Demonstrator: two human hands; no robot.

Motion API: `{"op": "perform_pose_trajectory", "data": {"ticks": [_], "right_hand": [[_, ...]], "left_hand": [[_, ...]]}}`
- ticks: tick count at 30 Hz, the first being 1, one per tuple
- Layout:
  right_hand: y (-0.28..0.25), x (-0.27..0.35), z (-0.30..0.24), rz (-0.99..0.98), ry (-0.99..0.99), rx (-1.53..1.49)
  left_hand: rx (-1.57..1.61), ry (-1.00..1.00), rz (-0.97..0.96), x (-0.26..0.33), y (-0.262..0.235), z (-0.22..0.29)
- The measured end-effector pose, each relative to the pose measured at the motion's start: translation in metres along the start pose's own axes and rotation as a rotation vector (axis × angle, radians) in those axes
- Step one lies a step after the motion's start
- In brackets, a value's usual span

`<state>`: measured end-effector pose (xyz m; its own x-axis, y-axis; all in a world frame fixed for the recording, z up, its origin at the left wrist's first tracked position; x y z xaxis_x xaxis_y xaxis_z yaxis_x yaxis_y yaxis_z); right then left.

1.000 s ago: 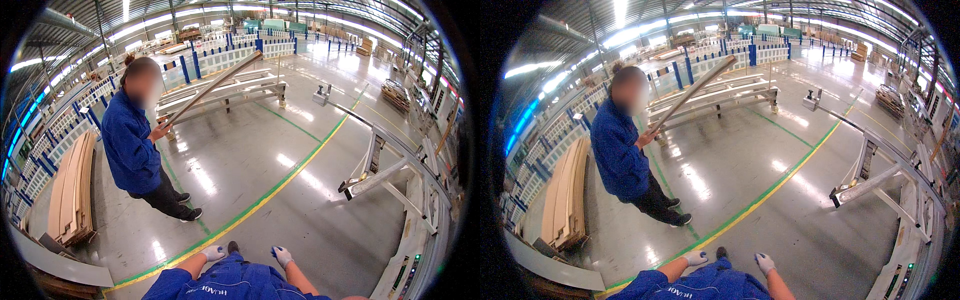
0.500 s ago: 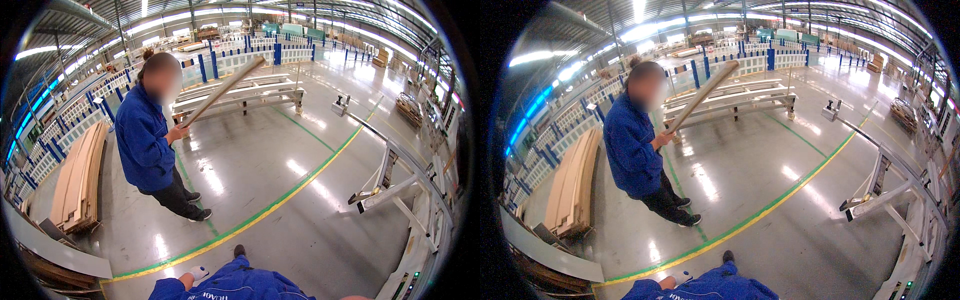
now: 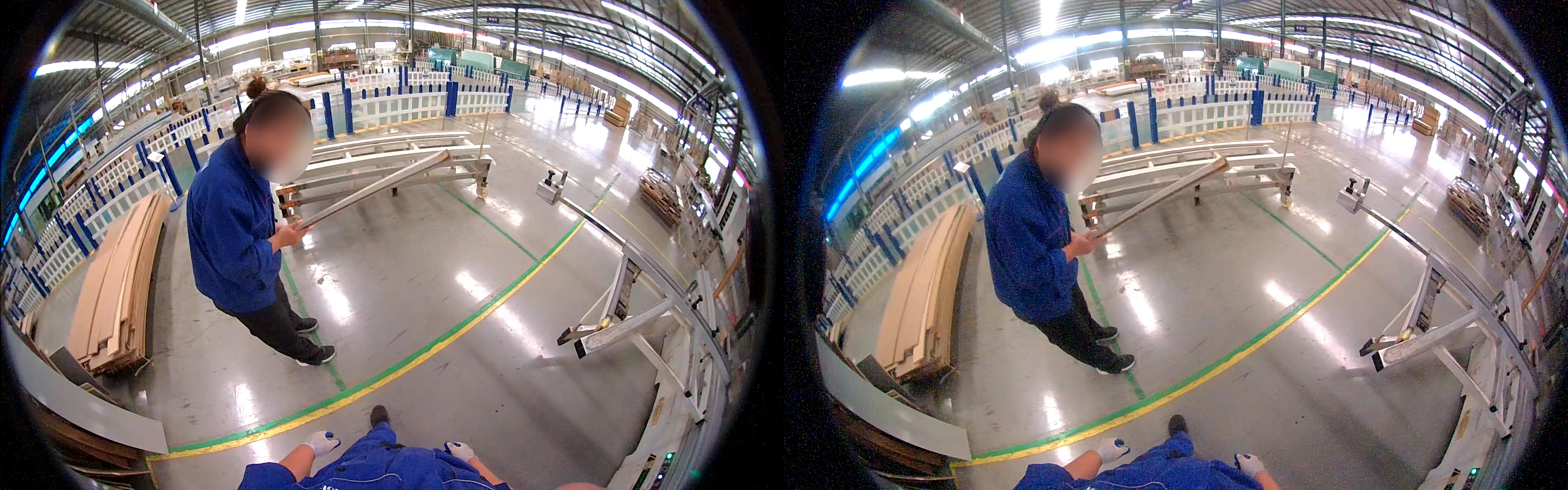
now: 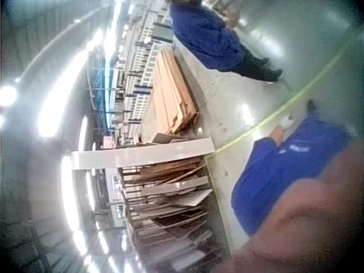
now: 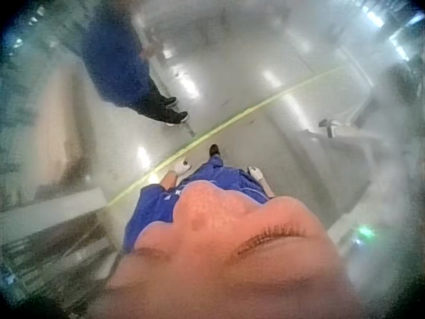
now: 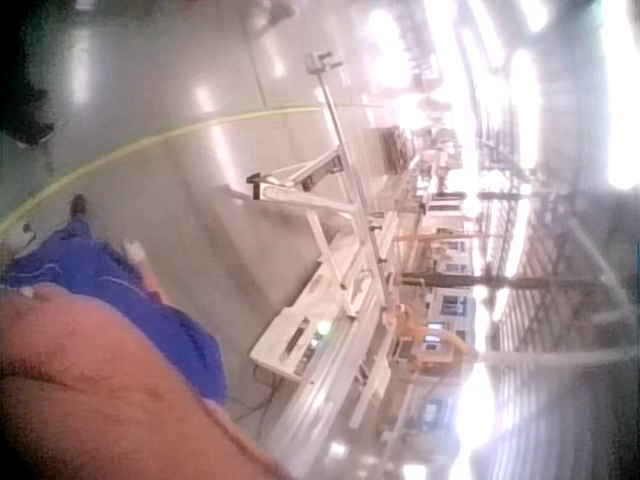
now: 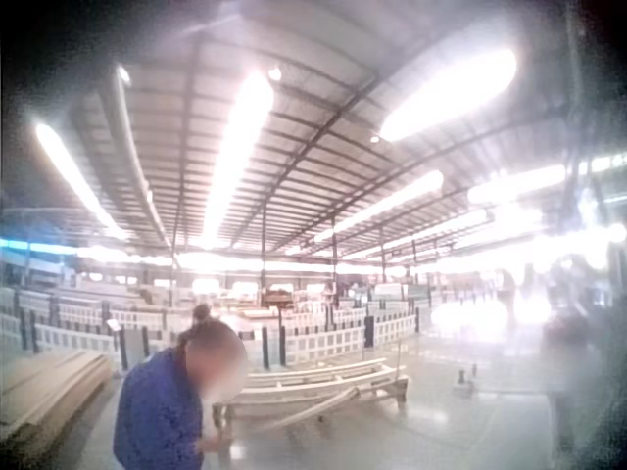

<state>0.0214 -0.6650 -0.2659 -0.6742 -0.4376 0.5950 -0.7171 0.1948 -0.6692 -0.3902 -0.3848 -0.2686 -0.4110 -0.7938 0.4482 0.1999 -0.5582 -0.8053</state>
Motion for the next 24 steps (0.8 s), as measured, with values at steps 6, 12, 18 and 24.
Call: {"op": "perform_pose_trajectory", "data": {"ticks": [6, 12, 18, 24], "right_hand": [[0.037, -0.004, 0.109, -0.089, -0.029, 0.104], [0.044, 0.002, 0.166, -0.045, 0.193, 0.139], [0.063, -0.004, 0.183, -0.003, 0.263, 0.07], [0.074, -0.037, 0.188, 0.088, 0.214, -0.053]], "left_hand": [[-0.079, 0.036, -0.133, 0.023, 0.045, -0.058], [-0.001, -0.101, -0.108, 0.036, 0.042, -0.063], [0.032, -0.035, -0.036, 0.017, 0.014, -0.02], [0.001, 0.099, -0.097, -0.006, -0.014, 0.054]]}}
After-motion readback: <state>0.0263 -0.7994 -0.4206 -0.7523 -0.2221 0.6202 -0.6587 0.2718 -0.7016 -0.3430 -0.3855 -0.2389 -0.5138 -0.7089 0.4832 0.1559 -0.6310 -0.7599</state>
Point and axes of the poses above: each hand's wrist, its own x-axis away from the middle knuckle, its own y-axis out of the palm, z = x × y, the point moved 8 cm from there along -x, towards the middle knuckle, and after that the axes turned 15 degrees about z, right-handed, at the moved point
